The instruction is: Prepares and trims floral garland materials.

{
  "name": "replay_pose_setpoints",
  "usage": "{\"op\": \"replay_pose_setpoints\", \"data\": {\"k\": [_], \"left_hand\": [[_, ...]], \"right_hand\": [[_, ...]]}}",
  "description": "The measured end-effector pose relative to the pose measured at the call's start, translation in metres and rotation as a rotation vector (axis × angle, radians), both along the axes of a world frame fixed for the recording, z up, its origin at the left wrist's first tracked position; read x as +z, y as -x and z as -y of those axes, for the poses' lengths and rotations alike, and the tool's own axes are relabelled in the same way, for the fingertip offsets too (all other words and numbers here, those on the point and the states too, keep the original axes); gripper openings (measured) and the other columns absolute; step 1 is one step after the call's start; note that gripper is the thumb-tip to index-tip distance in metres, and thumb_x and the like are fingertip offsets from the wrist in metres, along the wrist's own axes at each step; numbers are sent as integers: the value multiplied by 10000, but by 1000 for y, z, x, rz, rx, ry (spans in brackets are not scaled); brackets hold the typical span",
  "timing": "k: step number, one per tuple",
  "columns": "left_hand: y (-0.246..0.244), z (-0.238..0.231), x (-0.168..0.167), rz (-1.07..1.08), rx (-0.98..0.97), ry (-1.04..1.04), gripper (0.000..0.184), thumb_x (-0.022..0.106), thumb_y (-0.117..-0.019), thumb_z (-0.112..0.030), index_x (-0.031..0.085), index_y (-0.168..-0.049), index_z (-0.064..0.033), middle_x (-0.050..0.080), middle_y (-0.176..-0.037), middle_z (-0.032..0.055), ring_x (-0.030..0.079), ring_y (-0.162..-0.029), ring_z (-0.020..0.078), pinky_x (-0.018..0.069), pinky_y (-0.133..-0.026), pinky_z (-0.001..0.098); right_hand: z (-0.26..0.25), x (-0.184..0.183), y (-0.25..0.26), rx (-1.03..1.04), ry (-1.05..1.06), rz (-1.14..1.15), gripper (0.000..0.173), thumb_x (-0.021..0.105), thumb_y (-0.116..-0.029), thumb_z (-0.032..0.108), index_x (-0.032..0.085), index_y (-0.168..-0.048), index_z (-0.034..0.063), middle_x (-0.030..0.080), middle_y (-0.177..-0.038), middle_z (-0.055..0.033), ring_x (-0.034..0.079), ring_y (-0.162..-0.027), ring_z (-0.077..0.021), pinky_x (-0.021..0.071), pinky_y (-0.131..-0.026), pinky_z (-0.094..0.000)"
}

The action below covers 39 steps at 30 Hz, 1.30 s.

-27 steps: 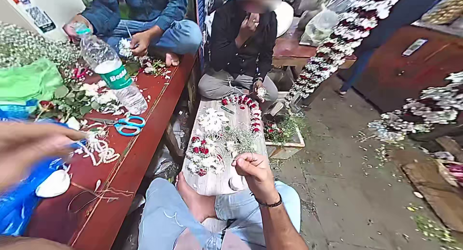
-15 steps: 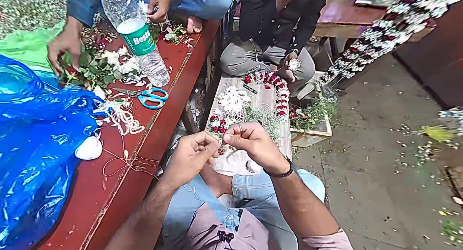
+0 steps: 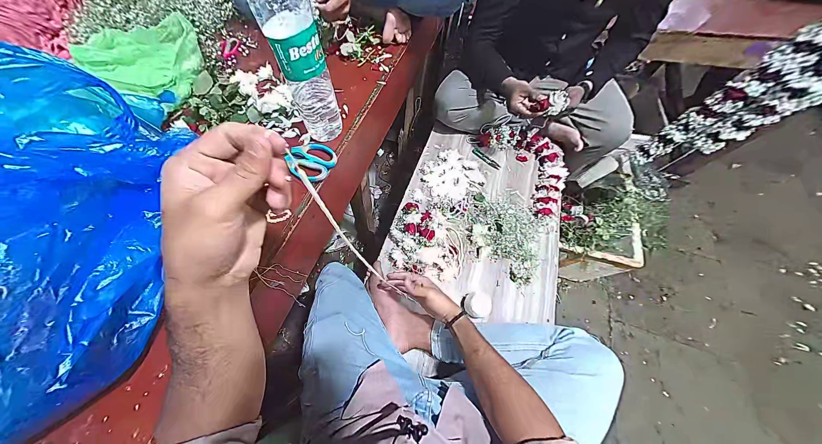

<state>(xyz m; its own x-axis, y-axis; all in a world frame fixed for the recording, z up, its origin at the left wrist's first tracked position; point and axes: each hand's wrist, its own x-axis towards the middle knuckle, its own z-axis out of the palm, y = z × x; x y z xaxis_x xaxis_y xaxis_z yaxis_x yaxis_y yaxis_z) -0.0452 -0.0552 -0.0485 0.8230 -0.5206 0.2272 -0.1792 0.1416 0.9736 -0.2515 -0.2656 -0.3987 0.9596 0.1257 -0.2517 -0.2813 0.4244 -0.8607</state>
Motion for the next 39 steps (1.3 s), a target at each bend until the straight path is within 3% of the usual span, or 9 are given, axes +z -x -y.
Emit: {"op": "replay_pose_setpoints", "data": {"k": [4, 7, 13, 16, 20, 23, 26, 32, 39], "left_hand": [[-14, -14, -6, 28, 167, -11, 296, 360, -1108, -210, 630, -1011, -142, 608, -821, -44, 595, -707, 80, 539, -699, 254], [-13, -12, -20, 34, 202, -98, 295, 370, -1092, -192, 642, -1005, -117, 662, -854, -20, 638, -747, 104, 562, -730, 286], [67, 30, -152, -399, -212, -276, 282, 414, -1042, -123, 654, -1013, 23, 747, -1122, 165, 705, -1104, 273, 539, -1018, 470], [108, 44, -213, -589, -515, -215, 239, 474, -1009, -155, 656, -921, -27, 691, -971, 54, 649, -920, 137, 532, -875, 353], [118, 57, -216, -526, -635, -108, 183, 560, -991, -118, 684, -923, -2, 697, -945, 56, 631, -796, 98, 532, -732, 281], [110, 61, -206, -305, -627, -167, 161, 666, -945, -140, 715, -890, 3, 702, -958, 66, 655, -906, 108, 551, -819, 300], [101, 58, -190, -114, -665, -304, 186, 696, -929, -187, 727, -842, -26, 705, -1019, 65, 648, -937, 91, 545, -795, 270], [91, 42, -180, 17, -594, -358, 251, 720, -933, -269, 712, -801, -55, 701, -1018, 49, 649, -947, 100, 542, -842, 298], [101, 41, -183, -638, -466, -272, 369, 399, -1093, -137, 508, -1424, -17, 700, -959, 165, 735, -781, 281, 651, -719, 447]], "right_hand": [[-16, 14, 5, -75, 137, -89, 132, 644, -977, 128, 731, -991, 30, 672, -749, 10, 568, -616, -59, 477, -571, -251], [-3, 53, 3, -68, 156, -97, 127, 720, -931, 163, 713, -843, 71, 575, -610, 64, 442, -478, -16, 366, -453, -212], [16, 138, -2, -40, 229, 7, 140, 687, -967, 165, 708, -863, 73, 580, -639, 80, 453, -521, 5, 356, -489, -189], [26, 155, -4, -128, 268, -49, 129, 661, -973, 129, 716, -898, 40, 664, -695, 33, 526, -551, -14, 417, -515, -198], [45, 160, 11, -229, 342, -59, 136, 675, -958, 88, 731, -1047, 2, 701, -766, -8, 577, -608, -40, 468, -557, -210], [51, 159, 23, -70, 466, 33, 266, 708, -946, 155, 726, -1178, 26, 651, -782, 24, 563, -650, -44, 502, -609, -234], [45, 154, 28, -26, 496, 30, 183, 747, -920, 224, 758, -1016, 68, 557, -632, 96, 438, -526, 17, 378, -501, -192], [28, 151, 23, -237, 505, 125, 71, 740, -918, 112, 768, -910, 47, 663, -682, 50, 508, -546, 16, 422, -510, -186], [19, 139, 18, -393, 801, 335, 115, 715, -952, 120, 790, -977, 37, 753, -882, -33, 616, -651, -22, 524, -574, -203]]}}
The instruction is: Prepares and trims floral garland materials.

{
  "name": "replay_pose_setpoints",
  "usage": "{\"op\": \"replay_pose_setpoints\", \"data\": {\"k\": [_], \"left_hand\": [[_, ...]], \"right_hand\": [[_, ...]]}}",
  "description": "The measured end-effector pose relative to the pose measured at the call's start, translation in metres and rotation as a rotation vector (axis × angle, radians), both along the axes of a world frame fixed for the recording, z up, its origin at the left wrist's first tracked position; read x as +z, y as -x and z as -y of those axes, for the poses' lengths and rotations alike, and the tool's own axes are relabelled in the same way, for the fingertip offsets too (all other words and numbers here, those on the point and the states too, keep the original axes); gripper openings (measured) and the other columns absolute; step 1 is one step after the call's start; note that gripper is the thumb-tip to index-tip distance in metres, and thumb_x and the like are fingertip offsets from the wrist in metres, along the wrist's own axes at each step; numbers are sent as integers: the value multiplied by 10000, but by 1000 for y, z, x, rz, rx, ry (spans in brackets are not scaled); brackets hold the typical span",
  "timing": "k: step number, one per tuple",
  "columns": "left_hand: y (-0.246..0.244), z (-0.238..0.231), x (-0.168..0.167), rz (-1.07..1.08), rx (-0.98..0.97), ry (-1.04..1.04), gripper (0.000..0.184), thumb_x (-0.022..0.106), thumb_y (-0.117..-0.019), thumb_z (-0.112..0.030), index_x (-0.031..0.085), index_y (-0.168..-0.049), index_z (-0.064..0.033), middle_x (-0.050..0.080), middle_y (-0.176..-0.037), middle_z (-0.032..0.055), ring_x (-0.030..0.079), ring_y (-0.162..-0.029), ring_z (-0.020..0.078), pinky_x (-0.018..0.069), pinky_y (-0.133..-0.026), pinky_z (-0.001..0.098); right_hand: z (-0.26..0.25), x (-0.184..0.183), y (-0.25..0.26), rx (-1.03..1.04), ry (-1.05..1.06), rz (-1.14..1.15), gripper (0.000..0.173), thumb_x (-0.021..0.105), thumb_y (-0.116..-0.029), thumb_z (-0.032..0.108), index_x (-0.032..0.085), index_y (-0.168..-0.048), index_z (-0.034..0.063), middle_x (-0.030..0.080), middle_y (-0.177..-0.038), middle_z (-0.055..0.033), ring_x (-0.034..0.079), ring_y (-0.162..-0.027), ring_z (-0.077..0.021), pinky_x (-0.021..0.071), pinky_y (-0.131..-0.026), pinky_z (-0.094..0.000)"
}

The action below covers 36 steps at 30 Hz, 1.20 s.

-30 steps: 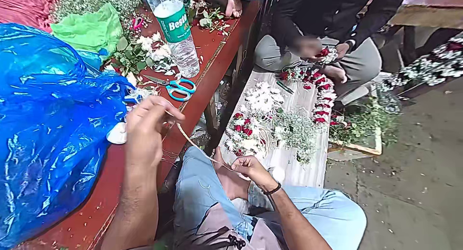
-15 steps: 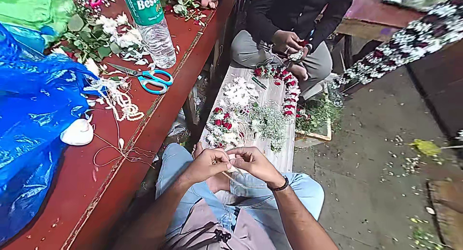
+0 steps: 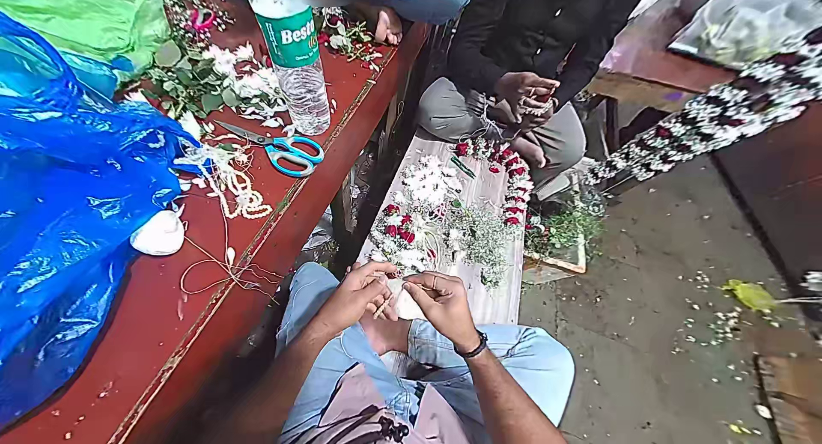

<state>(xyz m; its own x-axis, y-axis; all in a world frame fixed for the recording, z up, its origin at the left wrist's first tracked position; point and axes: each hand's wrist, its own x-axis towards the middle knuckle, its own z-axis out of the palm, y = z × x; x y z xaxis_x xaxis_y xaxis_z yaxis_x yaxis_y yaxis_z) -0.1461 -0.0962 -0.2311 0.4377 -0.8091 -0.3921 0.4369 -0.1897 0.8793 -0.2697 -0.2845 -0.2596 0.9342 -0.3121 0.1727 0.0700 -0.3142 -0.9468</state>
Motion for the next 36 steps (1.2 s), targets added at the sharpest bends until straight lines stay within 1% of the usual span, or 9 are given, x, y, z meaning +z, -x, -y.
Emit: {"op": "replay_pose_setpoints", "data": {"k": [5, 8, 11, 15, 19, 22, 27, 31, 36], "left_hand": [[16, 14, -16, 99, 70, 93, 128, 605, -973, -20, 680, -1032, 65, 746, -859, 128, 742, -723, 211, 644, -693, 357], [16, 14, -21, 176, 181, 127, 149, 637, -991, -47, 722, -1017, 74, 756, -849, 130, 750, -728, 204, 655, -725, 352], [-3, 3, -33, 408, 295, 32, 120, 679, -963, -67, 754, -981, 24, 771, -903, 94, 754, -804, 162, 650, -785, 337], [-25, -8, -50, 740, 316, -175, 151, 704, -933, -225, 793, -943, -104, 710, -1203, 47, 667, -1077, 120, 569, -911, 305], [-17, 10, -15, -79, 408, -92, 317, 402, -1077, -126, 648, -963, 39, 736, -883, 122, 691, -732, 157, 562, -659, 281], [-10, 22, -9, -324, 411, -27, 408, 327, -1127, -257, 613, -1138, 33, 740, -1080, 196, 676, -639, 195, 533, -551, 293], [16, 28, -29, 415, 94, 13, 198, 602, -1020, -132, 748, -1099, -25, 746, -1086, 62, 730, -888, 141, 630, -802, 327], [20, 26, -32, 702, -15, -34, 158, 698, -947, -297, 820, -940, -197, 747, -982, -78, 671, -914, 42, 518, -936, 398], [7, 26, -17, 216, 172, 56, 118, 811, -851, -74, 766, -927, 3, 754, -822, 93, 677, -604, 128, 582, -565, 280]], "right_hand": [[-6, 2, -2, -9, -111, 40, 93, 731, -933, 74, 793, -980, 22, 756, -872, -49, 615, -631, -33, 510, -547, -203], [0, 7, 6, -17, -134, -14, 104, 729, -934, 74, 788, -1001, 20, 758, -864, -25, 597, -625, -9, 496, -557, -191], [6, 3, 15, -81, -121, -174, 115, 715, -940, 141, 778, -986, 57, 612, -628, 63, 437, -490, 5, 371, -463, -199], [13, -3, 21, -116, -122, -279, 135, 722, -946, 214, 758, -956, 85, 587, -586, 68, 443, -454, -17, 379, -438, -219], [6, -3, 18, -92, -171, -241, 141, 713, -949, 207, 750, -958, 71, 550, -585, 72, 421, -474, -13, 360, -455, -211], [2, 0, 16, -64, -216, -240, 125, 703, -952, 188, 748, -948, 71, 530, -579, 70, 403, -473, -16, 342, -456, -213], [-1, 15, 14, -44, -371, -213, 93, 703, -946, 123, 738, -921, 41, 589, -613, 50, 461, -501, -11, 388, -481, -208], [3, 14, 12, -61, -499, -189, 96, 712, -924, 87, 710, -842, 37, 588, -612, 37, 475, -515, -22, 381, -495, -215], [6, 0, 17, -24, -696, -168, 100, 678, -940, 107, 718, -859, 63, 486, -542, 62, 359, -445, -4, 288, -430, -200]]}}
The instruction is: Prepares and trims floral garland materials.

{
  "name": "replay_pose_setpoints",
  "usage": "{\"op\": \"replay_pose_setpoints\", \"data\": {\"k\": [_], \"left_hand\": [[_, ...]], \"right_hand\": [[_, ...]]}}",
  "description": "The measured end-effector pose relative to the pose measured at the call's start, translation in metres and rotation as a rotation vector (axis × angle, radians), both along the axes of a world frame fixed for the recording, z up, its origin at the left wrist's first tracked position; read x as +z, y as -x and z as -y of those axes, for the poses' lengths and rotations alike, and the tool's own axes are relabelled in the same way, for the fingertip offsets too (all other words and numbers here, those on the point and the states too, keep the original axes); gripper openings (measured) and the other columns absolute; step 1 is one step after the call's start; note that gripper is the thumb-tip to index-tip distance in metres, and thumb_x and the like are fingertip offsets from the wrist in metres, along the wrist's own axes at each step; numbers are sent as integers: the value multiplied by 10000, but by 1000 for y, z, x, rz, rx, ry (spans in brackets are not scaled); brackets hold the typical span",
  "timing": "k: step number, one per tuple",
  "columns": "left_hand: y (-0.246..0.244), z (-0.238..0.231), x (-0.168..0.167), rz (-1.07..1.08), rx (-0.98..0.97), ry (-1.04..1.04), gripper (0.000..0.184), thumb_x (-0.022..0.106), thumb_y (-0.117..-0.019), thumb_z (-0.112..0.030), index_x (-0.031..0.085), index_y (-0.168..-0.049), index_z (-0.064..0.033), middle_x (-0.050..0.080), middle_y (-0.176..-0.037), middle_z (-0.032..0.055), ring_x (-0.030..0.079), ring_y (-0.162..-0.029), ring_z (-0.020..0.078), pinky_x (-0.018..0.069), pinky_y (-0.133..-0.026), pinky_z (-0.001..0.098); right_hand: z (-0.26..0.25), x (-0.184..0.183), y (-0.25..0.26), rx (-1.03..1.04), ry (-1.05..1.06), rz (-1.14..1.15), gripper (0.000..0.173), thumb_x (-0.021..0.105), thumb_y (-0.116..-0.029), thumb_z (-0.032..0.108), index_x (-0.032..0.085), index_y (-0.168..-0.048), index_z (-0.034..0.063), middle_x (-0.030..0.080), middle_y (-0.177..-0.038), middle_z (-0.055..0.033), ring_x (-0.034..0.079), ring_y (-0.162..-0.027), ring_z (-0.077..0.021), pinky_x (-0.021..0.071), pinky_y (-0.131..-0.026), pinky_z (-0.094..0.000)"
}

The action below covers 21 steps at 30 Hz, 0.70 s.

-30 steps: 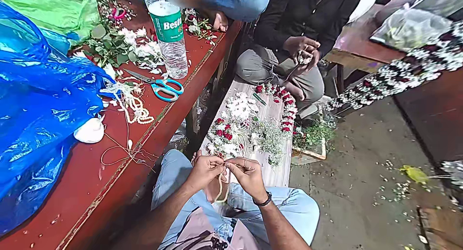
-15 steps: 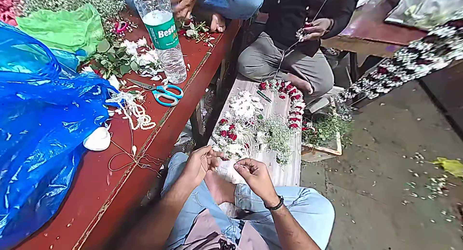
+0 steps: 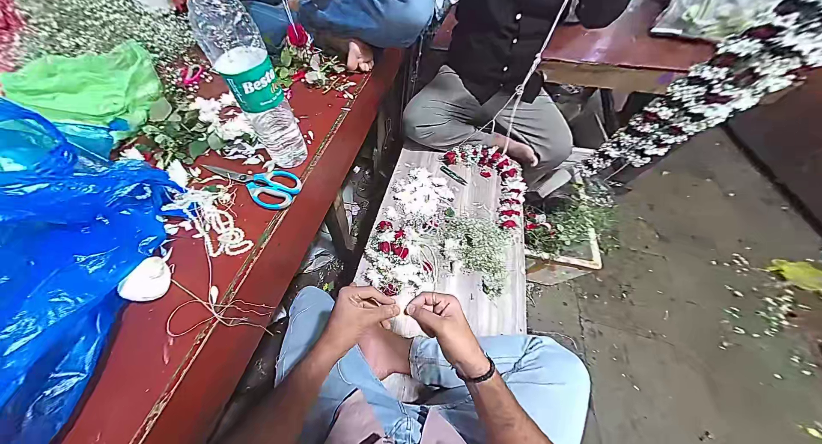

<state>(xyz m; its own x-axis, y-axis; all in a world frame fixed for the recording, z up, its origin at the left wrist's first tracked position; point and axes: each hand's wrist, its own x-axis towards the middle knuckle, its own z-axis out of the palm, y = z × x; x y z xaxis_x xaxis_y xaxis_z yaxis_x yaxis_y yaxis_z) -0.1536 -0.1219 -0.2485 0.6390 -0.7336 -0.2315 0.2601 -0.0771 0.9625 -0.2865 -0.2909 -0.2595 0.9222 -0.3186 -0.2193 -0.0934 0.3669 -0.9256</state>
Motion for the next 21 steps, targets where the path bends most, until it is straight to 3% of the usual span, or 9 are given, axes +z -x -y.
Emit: {"op": "replay_pose_setpoints", "data": {"k": [2, 4, 8, 11, 13, 15, 16, 18, 21], "left_hand": [[-5, -2, -1, -238, 101, 133, 80, 719, -905, -5, 711, -978, 27, 727, -834, 120, 597, -535, 95, 489, -473, 225], [-14, -5, -6, -296, 189, 159, 55, 633, -974, -18, 650, -1009, 20, 693, -832, 107, 551, -529, 74, 465, -478, 207], [-22, -10, -25, 91, 259, -11, 61, 643, -958, -29, 598, -976, 8, 663, -827, 71, 539, -578, 83, 449, -511, 228], [-22, -17, -32, 342, 115, -310, 189, 554, -1006, -199, 620, -958, -28, 599, -768, 33, 571, -636, 125, 513, -609, 313], [-18, -14, -26, 28, 109, -269, 277, 468, -1057, -193, 609, -868, -48, 580, -661, 1, 484, -499, 78, 417, -479, 242], [-12, -12, -16, -349, 158, -122, 334, 428, -1105, -216, 630, -949, 0, 679, -743, 66, 455, -434, 48, 374, -407, 196], [-12, -13, -14, -424, 146, -77, 335, 432, -1111, -237, 640, -1023, 11, 726, -883, 108, 485, -469, 53, 382, -429, 201], [-8, -15, -20, -300, 75, -28, 254, 487, -1087, -175, 657, -1088, 14, 748, -1099, 139, 586, -583, 69, 422, -487, 214], [-2, -16, -33, 74, -66, -18, 151, 654, -983, -80, 742, -1068, 9, 748, -1053, 91, 708, -791, 116, 612, -720, 279]], "right_hand": [[5, -11, 5, -31, -71, -11, 110, 660, -949, 113, 723, -878, 58, 459, -527, 58, 347, -427, -10, 285, -413, -201], [8, -17, 11, -56, -115, -20, 109, 654, -952, 107, 720, -885, 52, 453, -523, 51, 344, -419, -14, 282, -402, -201], [5, -17, 12, -29, -101, -37, 80, 699, -933, 107, 739, -893, 50, 484, -528, 38, 351, -419, -14, 286, -400, -200], [1, -17, 6, -17, -79, -41, 76, 693, -936, 110, 734, -888, 67, 480, -530, 49, 354, -422, -17, 294, -405, -205], [-1, -16, 1, 5, -66, -42, 83, 678, -943, 111, 729, -891, 70, 471, -533, 58, 353, -425, -13, 293, -407, -203], [-6, -15, -3, 67, -45, -50, 85, 665, -941, 96, 733, -898, 69, 480, -540, 58, 362, -433, -12, 298, -414, -201], [-9, -13, -6, 110, -34, -52, 83, 663, -940, 90, 730, -896, 68, 489, -545, 58, 371, -440, -12, 301, -421, -202], [-15, -10, -10, 173, -22, -50, 78, 667, -946, 94, 724, -900, 67, 510, -555, 64, 383, -450, -5, 307, -430, -199], [-16, -5, -18, 150, -38, -47, 68, 675, -944, 90, 724, -909, 60, 515, -557, 59, 384, -443, -6, 318, -426, -199]]}}
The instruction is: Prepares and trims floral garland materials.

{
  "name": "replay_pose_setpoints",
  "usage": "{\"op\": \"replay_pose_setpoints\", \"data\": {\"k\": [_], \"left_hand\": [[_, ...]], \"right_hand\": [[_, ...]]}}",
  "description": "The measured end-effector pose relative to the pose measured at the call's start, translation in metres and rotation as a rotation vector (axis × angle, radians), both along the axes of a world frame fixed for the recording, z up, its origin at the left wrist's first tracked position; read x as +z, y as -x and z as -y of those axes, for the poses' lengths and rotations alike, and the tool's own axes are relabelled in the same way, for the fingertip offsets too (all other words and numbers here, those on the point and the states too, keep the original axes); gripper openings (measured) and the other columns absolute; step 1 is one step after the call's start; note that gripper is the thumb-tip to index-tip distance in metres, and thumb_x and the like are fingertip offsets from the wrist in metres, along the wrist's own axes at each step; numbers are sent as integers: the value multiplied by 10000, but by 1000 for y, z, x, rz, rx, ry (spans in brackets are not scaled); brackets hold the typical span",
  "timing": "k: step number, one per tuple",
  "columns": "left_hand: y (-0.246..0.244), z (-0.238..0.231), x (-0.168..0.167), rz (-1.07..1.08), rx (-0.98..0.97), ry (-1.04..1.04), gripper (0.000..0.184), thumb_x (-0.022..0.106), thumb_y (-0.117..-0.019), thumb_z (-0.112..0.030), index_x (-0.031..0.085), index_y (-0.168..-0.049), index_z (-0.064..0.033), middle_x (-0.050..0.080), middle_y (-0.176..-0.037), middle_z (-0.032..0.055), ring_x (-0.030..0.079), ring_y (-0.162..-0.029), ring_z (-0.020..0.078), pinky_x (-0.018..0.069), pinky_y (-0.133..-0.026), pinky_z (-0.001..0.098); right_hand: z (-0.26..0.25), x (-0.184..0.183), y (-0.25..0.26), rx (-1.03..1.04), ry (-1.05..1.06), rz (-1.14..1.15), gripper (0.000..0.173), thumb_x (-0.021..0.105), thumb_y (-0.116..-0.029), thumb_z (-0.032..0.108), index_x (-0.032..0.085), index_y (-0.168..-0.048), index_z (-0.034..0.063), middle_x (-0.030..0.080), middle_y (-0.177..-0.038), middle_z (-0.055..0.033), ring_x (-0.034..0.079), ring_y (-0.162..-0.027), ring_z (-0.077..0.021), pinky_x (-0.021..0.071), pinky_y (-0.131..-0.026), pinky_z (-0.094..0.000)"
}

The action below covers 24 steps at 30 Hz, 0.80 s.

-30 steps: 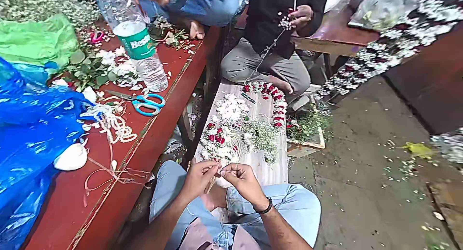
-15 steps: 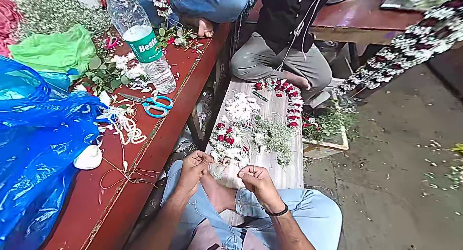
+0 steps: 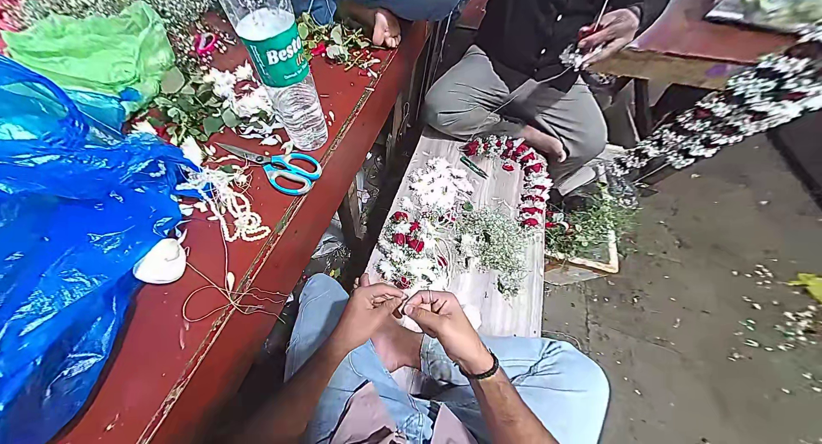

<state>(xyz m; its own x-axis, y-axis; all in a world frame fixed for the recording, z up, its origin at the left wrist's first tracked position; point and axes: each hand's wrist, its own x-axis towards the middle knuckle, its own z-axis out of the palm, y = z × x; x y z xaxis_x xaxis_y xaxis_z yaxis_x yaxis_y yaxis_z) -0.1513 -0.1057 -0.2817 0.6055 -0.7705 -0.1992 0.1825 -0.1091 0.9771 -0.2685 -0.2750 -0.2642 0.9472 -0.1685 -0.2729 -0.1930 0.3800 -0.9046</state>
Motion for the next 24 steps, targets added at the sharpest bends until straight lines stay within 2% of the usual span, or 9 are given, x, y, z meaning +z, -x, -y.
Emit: {"op": "replay_pose_setpoints", "data": {"k": [2, 6, 8, 13, 16, 18, 20, 22, 24], "left_hand": [[4, -2, -6, 53, -57, 27, 115, 739, -923, -91, 781, -985, -3, 758, -1019, 88, 729, -836, 142, 635, -779, 314], [0, -5, -3, -125, 41, 82, 120, 842, -791, -15, 753, -867, 15, 748, -916, 115, 688, -646, 157, 618, -609, 308], [-3, -7, 0, -277, 83, 188, 125, 833, -767, 28, 733, -838, -1, 735, -881, 113, 642, -624, 139, 563, -617, 300], [-9, -15, 0, -568, 112, 521, 63, 741, -926, -136, 700, -959, -103, 698, -943, 28, 560, -574, 27, 469, -495, 184], [-15, -18, 5, -328, 308, 403, 85, 685, -969, -108, 666, -991, -28, 670, -860, 49, 556, -569, 54, 478, -505, 201], [-15, -16, 1, 95, 388, 245, 104, 653, -973, -78, 621, -971, 21, 651, -846, 66, 578, -599, 82, 507, -531, 232], [-17, -21, -6, 512, 354, 23, 251, 577, -1024, -231, 595, -907, -9, 599, -889, 70, 587, -733, 103, 530, -640, 252], [-16, -23, -11, 581, 268, -138, 365, 434, -1068, -297, 571, -843, -44, 562, -860, 78, 575, -786, 151, 515, -719, 322], [-14, -23, -17, 421, 275, -177, 386, 444, -1043, -232, 612, -760, -30, 581, -777, 75, 590, -745, 163, 520, -723, 356]], "right_hand": [[3, 1, -2, -50, -36, -7, 73, 664, -938, 82, 720, -895, 62, 484, -539, 62, 358, -431, -5, 294, -418, -195], [4, -5, 1, -99, -110, 4, 89, 660, -953, 96, 719, -907, 48, 487, -548, 47, 359, -431, -11, 295, -411, -196], [3, -8, 6, -111, -138, -5, 95, 663, -952, 101, 719, -901, 43, 485, -552, 42, 361, -432, -15, 300, -410, -199], [4, -11, 19, -97, -242, 6, 93, 668, -956, 119, 731, -919, 61, 503, -564, 45, 375, -436, -8, 308, -409, -194], [3, -5, 27, -77, -220, 57, 102, 691, -955, 143, 764, -932, 77, 553, -592, 41, 382, -453, 16, 309, -420, -174], [0, -3, 25, -81, -194, 51, 116, 675, -955, 130, 766, -911, 75, 564, -603, 38, 384, -462, 18, 305, -425, -170], [-2, -6, 21, -104, -164, 18, 142, 623, -969, 109, 734, -891, 68, 518, -590, 50, 378, -463, 4, 303, -428, -178], [3, -6, 17, -112, -17, -54, 154, 584, -986, 125, 700, -892, 85, 432, -558, 71, 344, -454, -11, 289, -432, -196], [5, -3, 7, -90, 289, -117, 152, 601, -981, 156, 705, -888, 97, 439, -552, 58, 364, -461, -46, 312, -447, -233]]}}
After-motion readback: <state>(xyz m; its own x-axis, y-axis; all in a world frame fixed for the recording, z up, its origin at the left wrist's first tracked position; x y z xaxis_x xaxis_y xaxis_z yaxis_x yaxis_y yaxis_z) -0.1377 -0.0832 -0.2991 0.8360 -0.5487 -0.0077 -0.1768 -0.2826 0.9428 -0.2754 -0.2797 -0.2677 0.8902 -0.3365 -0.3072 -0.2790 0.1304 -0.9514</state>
